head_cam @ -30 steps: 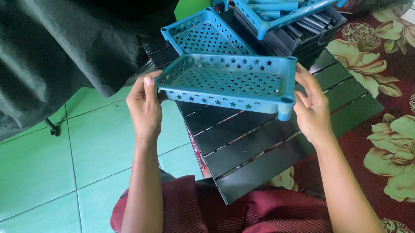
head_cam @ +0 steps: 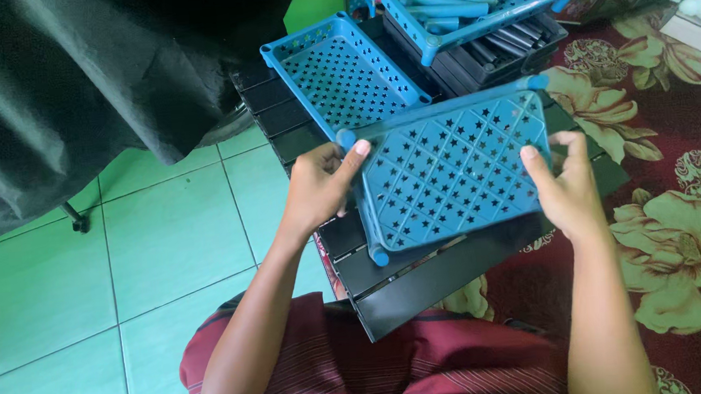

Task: The person assembles plastic crates by inserting cylindrical rods into the corner holes of perforated trays. They handle black and blue trays and rods, stacking the black components and then assembling the blue ones by inserting rods into each corner.

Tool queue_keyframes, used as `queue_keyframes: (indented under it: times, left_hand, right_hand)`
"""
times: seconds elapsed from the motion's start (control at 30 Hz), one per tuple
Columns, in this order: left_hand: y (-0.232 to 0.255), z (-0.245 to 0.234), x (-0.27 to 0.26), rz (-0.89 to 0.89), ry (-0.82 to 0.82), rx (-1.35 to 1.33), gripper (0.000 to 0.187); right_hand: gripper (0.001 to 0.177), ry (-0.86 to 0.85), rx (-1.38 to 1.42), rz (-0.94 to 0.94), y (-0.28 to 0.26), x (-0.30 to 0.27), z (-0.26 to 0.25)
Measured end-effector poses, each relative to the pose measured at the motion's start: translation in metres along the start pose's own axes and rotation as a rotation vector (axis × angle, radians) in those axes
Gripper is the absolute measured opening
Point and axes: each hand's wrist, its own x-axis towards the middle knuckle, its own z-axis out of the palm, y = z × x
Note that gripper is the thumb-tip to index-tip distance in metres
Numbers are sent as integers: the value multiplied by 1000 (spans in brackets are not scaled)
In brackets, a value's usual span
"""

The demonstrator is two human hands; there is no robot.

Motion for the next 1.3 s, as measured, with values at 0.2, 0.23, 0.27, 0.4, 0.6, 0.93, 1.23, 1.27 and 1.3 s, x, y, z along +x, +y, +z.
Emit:
queue_keyframes:
  times: [0.2,0.23,0.27,0.4,0.6,0.93,1.23,1.27,1.3]
  left_hand:
    - [-38,-4,22,504,251,520,46]
    - [-45,-5,26,633,268,651,53]
    - [-51,-5,30,635,234,708,49]
    - [-70,-3,44,602,96,714,39]
    - [-70,-8,55,579,30,690,36]
    - [-47,8,62,672,132,836,44]
    - [-62,-1,112,834,79,715,54]
    - [-65,-10,110,797,133,797,45]
    - [-66,-19,108,764,187,877,35]
  right_hand:
    - [49,-33,84,383,4,2,-25]
    - [49,-39,50,429,7,2,-29]
    - [49,-45,16,474,10,2,-33]
    - [50,-27,-50,532,26,5,-39]
    - [53,2,1,524,41,9,-42]
    - [51,-11,-4,520,39,9,-41]
    - [53,-8,-26,534,35,9,-40]
    - [53,-5,-32,540,36,9,-40]
    - [53,7,-47,534,38,9,-40]
